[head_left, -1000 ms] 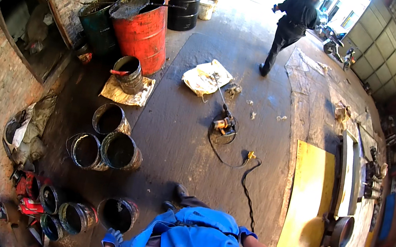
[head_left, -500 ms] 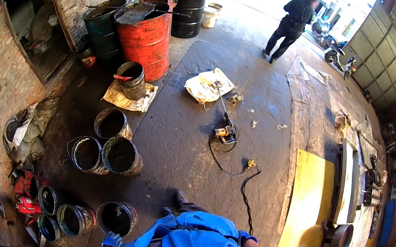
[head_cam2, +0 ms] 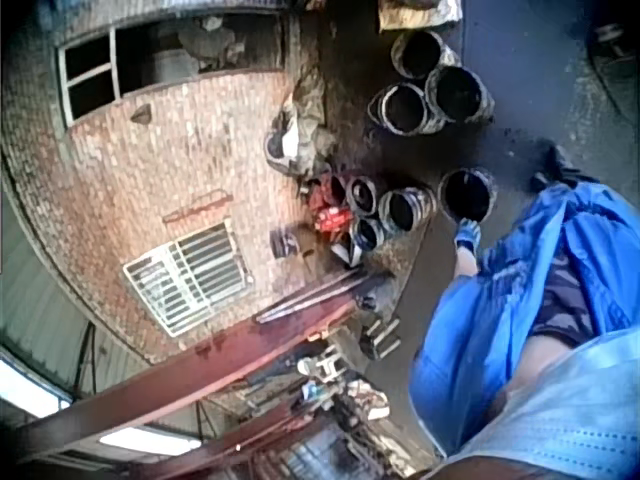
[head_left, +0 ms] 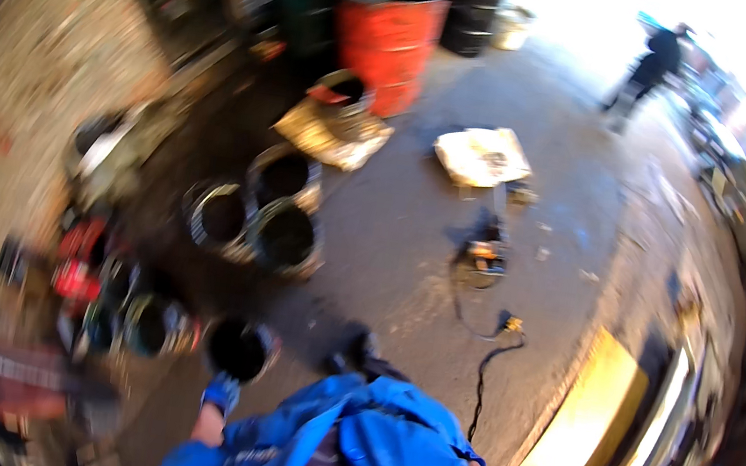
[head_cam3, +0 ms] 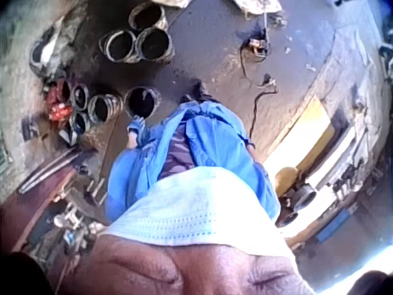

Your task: The person picks up a paint bucket and places it on the floor among other buckets. They then use a power drill with a mixing attachment to stir the contents of the bucket. The person also handles a piece of cloth and a pair of scissors during the process.

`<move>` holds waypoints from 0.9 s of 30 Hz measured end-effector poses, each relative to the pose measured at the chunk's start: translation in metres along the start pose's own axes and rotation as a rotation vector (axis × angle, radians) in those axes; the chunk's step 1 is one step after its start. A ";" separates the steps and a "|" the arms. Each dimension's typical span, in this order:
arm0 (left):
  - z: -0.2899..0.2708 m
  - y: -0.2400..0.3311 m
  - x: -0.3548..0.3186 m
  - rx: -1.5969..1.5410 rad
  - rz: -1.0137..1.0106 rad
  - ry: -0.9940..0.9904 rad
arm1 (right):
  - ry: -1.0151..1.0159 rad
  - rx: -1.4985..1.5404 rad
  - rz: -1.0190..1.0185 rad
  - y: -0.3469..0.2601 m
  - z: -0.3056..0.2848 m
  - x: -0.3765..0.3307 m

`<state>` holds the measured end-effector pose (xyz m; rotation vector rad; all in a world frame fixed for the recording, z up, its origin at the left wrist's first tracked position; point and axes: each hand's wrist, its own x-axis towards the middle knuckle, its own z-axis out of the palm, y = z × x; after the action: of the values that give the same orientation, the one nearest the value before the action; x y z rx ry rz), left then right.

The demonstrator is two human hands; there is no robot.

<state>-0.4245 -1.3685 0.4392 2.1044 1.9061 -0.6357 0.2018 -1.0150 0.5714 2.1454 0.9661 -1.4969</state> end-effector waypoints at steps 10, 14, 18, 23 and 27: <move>-0.060 0.032 0.011 -2.696 -1.477 0.186 | -0.018 -0.186 -0.051 -0.033 -0.031 0.051; -0.010 0.057 -0.009 -2.500 -1.444 0.106 | -0.046 -0.230 -0.075 -0.045 -0.034 0.054; -0.009 0.070 -0.001 -2.301 -1.469 0.161 | -0.047 -0.248 -0.084 -0.053 -0.046 0.059; -0.056 0.058 -0.004 -2.455 -1.662 0.107 | -0.076 -0.276 -0.091 -0.060 -0.046 0.063; -0.095 0.061 0.005 -2.439 -1.667 0.290 | -0.080 -0.281 -0.091 -0.061 -0.059 0.067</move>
<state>-0.3485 -1.3296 0.5135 -0.9439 1.6269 1.3049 0.2136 -0.9131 0.5382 1.8538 1.1814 -1.3816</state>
